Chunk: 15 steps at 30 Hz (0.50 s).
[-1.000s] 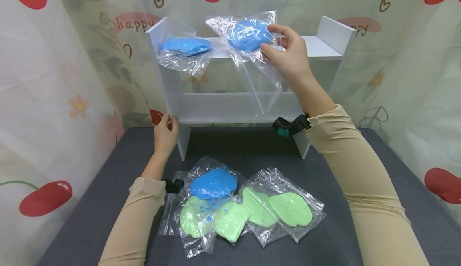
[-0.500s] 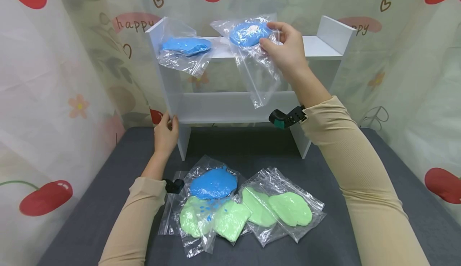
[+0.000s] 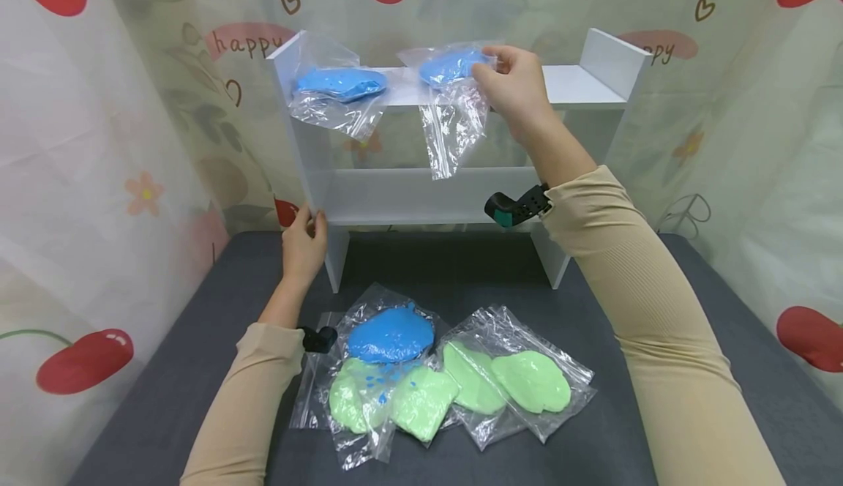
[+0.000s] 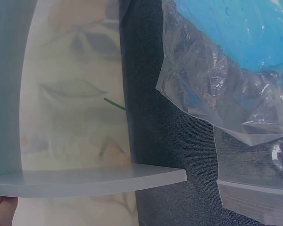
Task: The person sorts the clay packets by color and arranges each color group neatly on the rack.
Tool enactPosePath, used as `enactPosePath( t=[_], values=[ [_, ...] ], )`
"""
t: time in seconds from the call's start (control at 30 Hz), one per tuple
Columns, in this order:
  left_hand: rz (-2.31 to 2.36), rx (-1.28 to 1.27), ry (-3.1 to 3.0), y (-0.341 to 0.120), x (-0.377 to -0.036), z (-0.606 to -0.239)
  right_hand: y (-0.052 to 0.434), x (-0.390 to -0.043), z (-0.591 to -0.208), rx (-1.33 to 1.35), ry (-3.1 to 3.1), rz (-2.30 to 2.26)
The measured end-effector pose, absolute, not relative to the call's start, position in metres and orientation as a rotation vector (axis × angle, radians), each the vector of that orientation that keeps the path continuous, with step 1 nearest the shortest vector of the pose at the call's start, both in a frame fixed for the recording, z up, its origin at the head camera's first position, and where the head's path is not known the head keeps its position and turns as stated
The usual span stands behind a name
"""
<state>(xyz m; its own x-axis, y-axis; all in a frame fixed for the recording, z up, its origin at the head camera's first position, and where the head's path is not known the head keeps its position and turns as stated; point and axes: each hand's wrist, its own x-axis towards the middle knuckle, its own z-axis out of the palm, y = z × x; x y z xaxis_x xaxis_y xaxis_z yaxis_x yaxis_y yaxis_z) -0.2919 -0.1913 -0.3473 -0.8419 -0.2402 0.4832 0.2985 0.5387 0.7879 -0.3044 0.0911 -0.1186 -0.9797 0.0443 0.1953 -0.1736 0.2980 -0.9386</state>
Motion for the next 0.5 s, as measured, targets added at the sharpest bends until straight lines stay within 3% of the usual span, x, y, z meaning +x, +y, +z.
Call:
enactPosePath(
  t=[0.5],
  values=[
    [-1.278, -0.044, -2.233, -0.1921, -0.2930, -0.3479, 0.0841, -0.3136, -0.1198, 0.156, -2.447, 1.694]
  ],
)
